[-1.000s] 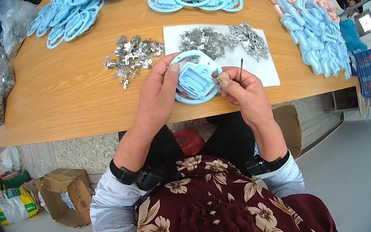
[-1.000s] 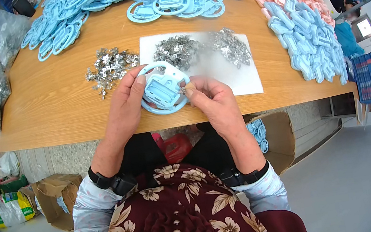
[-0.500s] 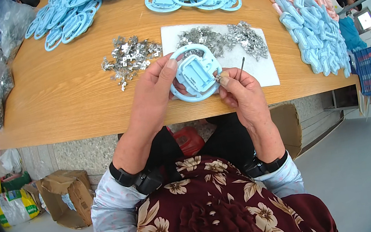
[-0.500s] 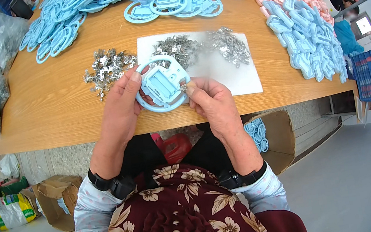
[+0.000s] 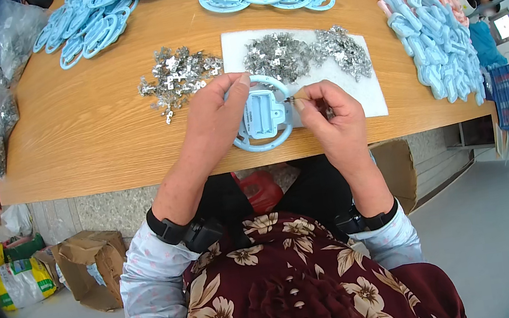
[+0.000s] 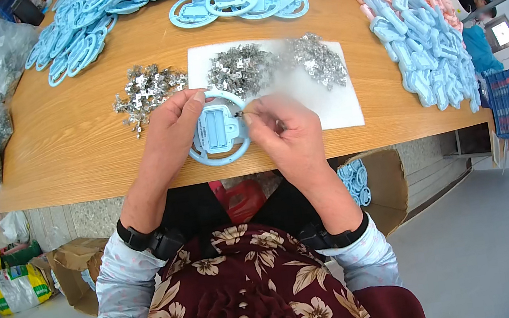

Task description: Manually assemble small silver components onto circular blue plastic frames.

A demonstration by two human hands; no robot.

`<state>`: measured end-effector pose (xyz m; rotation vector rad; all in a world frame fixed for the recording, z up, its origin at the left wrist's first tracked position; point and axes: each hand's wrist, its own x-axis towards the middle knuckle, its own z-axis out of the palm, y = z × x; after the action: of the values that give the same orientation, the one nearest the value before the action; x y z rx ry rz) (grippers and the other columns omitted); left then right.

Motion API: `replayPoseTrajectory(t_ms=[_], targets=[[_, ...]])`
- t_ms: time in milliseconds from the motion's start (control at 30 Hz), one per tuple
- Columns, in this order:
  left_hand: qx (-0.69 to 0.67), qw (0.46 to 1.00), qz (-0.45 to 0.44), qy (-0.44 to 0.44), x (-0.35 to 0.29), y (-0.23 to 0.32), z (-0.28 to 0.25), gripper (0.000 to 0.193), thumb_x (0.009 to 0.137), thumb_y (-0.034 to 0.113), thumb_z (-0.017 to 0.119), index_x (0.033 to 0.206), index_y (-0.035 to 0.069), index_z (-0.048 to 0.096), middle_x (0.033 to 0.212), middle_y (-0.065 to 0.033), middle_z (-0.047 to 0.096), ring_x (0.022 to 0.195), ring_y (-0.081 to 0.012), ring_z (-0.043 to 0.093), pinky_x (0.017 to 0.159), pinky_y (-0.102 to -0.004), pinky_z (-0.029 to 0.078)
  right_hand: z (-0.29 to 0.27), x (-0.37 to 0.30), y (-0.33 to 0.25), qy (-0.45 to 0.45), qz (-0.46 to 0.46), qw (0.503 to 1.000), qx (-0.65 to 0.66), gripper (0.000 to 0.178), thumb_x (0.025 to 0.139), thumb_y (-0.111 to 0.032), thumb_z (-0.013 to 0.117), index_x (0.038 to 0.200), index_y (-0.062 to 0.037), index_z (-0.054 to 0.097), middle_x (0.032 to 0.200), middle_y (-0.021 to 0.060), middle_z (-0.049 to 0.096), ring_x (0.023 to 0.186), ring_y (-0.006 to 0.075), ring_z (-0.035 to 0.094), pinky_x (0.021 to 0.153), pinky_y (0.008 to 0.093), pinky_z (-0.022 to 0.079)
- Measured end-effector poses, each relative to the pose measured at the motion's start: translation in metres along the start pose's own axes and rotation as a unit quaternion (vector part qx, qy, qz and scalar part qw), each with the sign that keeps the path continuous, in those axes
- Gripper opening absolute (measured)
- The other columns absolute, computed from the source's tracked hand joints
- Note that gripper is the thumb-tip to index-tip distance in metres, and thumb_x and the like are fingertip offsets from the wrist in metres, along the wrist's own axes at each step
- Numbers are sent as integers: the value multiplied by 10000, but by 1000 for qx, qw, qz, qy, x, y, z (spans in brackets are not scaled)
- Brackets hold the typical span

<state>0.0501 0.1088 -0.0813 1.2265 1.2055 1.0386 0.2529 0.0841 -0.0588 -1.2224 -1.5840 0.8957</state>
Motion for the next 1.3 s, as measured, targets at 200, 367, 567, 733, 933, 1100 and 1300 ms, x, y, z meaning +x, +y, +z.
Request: replayPoseTrajectory(t_ms=[200, 367, 567, 733, 933, 1100, 1300], targets=[[-22, 999, 13, 20, 3, -12, 3, 313, 1016, 263, 567, 1074, -19, 690, 845, -56, 717, 753, -84, 620, 685, -276, 501, 6, 10, 3, -18, -62, 995, -79, 119, 841, -57, 716, 940, -6, 677, 792, 48, 629, 642, 114, 553, 593, 256, 454], [-5, 1000, 20, -6, 0, -12, 0, 258, 1053, 209, 522, 1140, -1, 643, 962, 17, 680, 838, -20, 591, 732, -196, 494, 8, 9, 1, -12, -72, 993, -98, 106, 837, -51, 713, 927, -10, 674, 789, 44, 624, 643, 113, 559, 587, 259, 454], [-151, 987, -3, 47, -2, -11, 0, 282, 1062, 258, 507, 1189, 25, 604, 982, 12, 660, 860, -44, 601, 743, -213, 497, 2, 0, 11, -3, -14, 1000, 16, 87, 872, -58, 693, 941, -13, 663, 857, -7, 621, 787, 67, 543, 667, 239, 436], [-370, 923, -58, 88, -6, 5, 8, 298, 1068, 254, 478, 1282, 48, 508, 1089, -32, 621, 934, -104, 616, 807, -289, 531, 8, -11, 9, -43, 96, 976, 190, 52, 923, -78, 656, 952, -35, 658, 872, -25, 603, 827, 56, 511, 727, 227, 419], [-376, 923, -69, 45, -15, 1, 11, 300, 1049, 218, 511, 1291, 42, 502, 1122, -44, 610, 980, -117, 603, 844, -301, 524, -9, -5, 9, -102, 164, 953, 234, 62, 948, -100, 639, 953, -41, 656, 861, -44, 615, 783, 30, 495, 732, 215, 408], [-8, 995, 33, -95, -9, 32, -10, 325, 976, 207, 628, 1236, 13, 598, 1107, -61, 656, 993, -112, 613, 872, -286, 516, -32, 1, 9, -182, 104, 973, 94, 80, 911, -102, 664, 960, -39, 657, 860, -68, 598, 744, 25, 461, 667, 208, 375], [27, 987, -21, -159, 0, 30, -8, 365, 912, 167, 700, 1212, -12, 595, 1043, -59, 684, 885, -109, 655, 760, -263, 554, -35, 11, -8, -113, 40, 993, 22, 98, 871, -74, 682, 953, -22, 668, 883, -47, 607, 738, 52, 484, 656, 227, 395]])
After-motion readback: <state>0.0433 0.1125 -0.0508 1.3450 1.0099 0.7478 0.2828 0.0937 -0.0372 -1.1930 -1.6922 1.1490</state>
